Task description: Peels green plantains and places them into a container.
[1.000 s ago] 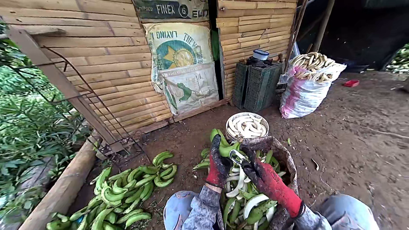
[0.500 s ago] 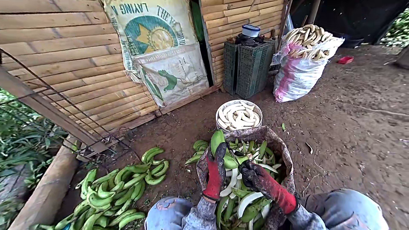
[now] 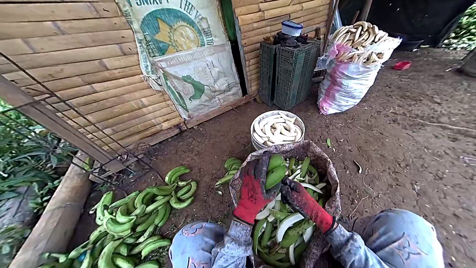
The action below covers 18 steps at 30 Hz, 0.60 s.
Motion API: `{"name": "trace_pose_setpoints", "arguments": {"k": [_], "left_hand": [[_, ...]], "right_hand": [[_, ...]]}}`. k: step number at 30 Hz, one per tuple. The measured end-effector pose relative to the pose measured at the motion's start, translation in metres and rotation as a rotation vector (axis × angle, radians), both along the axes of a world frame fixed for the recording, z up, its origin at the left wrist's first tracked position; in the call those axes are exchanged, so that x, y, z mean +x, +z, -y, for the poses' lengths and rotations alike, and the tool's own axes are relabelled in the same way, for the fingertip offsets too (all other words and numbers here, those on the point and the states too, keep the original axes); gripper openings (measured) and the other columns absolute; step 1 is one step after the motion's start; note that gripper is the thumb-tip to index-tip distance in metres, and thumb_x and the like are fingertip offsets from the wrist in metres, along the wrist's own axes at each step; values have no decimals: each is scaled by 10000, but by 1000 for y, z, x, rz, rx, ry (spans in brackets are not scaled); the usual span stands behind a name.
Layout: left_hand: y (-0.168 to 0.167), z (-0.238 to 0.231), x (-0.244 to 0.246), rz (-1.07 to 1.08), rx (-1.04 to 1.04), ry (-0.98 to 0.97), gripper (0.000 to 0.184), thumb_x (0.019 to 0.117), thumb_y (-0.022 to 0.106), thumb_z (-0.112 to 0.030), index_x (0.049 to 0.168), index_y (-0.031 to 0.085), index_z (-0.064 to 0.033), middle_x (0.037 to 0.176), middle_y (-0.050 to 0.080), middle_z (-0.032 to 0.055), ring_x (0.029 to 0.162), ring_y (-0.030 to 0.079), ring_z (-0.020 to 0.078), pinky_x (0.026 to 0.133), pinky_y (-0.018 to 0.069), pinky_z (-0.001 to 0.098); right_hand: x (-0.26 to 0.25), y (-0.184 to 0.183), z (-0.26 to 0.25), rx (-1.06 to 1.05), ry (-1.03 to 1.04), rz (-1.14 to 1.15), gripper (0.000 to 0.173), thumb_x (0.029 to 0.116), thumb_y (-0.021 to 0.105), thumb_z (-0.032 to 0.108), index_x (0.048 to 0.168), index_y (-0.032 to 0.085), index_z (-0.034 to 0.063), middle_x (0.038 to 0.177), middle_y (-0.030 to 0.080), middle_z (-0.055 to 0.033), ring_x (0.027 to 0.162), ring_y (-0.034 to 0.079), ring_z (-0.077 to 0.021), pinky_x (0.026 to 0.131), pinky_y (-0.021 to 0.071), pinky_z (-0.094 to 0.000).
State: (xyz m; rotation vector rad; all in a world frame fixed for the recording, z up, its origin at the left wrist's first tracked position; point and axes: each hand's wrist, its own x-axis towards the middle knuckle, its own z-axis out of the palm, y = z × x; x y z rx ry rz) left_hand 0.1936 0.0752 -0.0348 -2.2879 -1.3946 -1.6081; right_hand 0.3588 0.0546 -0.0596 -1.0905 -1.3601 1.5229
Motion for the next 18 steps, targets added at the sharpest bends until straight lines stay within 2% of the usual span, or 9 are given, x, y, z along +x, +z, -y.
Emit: {"name": "trace_pose_setpoints", "arguments": {"k": [1, 3, 5, 7, 8, 10, 12, 16, 18], "left_hand": [[1, -1, -1, -39, 36, 23, 725, 801, 721, -391, 1334, 598, 85, 1203, 660, 309, 1119, 651, 432, 989, 494, 559], [5, 1, -1, 207, -146, 30, 669, 881, 713, -260, 1410, 509, 94, 1307, 615, 290, 1221, 615, 342, 1075, 476, 449], [12, 0, -6, 530, -400, 73, 658, 960, 679, -185, 1498, 399, 71, 1398, 560, 270, 1277, 579, 264, 1102, 448, 385], [19, -7, -11, 743, -539, 122, 603, 998, 647, -192, 1496, 396, 38, 1304, 596, 213, 1116, 617, 177, 985, 501, 326], [18, -12, -13, 803, -558, 115, 557, 1003, 638, -184, 1461, 421, 47, 1212, 613, 186, 1003, 626, 144, 900, 525, 298], [11, -17, -12, 884, -589, 70, 496, 1001, 635, -155, 1411, 458, 61, 1115, 632, 163, 896, 641, 131, 814, 553, 291], [4, -18, -8, 910, -629, 12, 462, 997, 641, -138, 1382, 486, 65, 1099, 647, 161, 893, 652, 140, 808, 563, 304], [0, -13, 3, 844, -723, -59, 455, 982, 665, -133, 1373, 516, 46, 1133, 659, 159, 947, 660, 148, 845, 565, 310], [-4, -9, 10, 783, -794, -104, 450, 990, 652, -127, 1375, 511, 59, 1143, 658, 163, 952, 661, 138, 855, 564, 300]], "right_hand": [[3, 2, -2, -43, 5, 69, 217, 1093, 467, 223, 1190, 583, 67, 699, 556, 53, 547, 512, -25, 527, 438, -190], [18, 10, -3, -28, 57, 314, 293, 1089, 494, 340, 1213, 561, 83, 753, 573, 17, 596, 542, -61, 566, 461, -238], [30, 20, 5, 79, 178, 688, 487, 990, 631, 465, 1289, 571, 86, 929, 654, -86, 813, 640, -199, 763, 531, -422], [18, 26, 20, 95, 344, 1038, 707, 872, 758, 491, 1417, 516, 112, 1173, 671, -188, 1077, 662, -368, 924, 513, -593], [6, 19, 27, 95, 401, 1159, 772, 846, 786, 435, 1478, 467, 127, 1256, 635, -226, 1126, 642, -423, 930, 501, -629], [-11, -4, 29, 104, 409, 1267, 882, 813, 814, 344, 1564, 385, 173, 1302, 602, -273, 1106, 639, -475, 889, 509, -651], [-9, -15, 14, 97, 322, 1289, 897, 798, 827, 340, 1564, 383, 194, 1312, 604, -261, 1097, 647, -466, 890, 515, -639], [47, -23, -21, 3, 66, 1311, 831, 797, 811, 354, 1505, 441, 125, 1294, 646, -217, 1164, 642, -427, 947, 500, -634], [77, -33, -31, -80, -42, 1303, 839, 814, 805, 277, 1542, 410, 139, 1317, 637, -238, 1211, 622, -441, 984, 483, -651]]}}
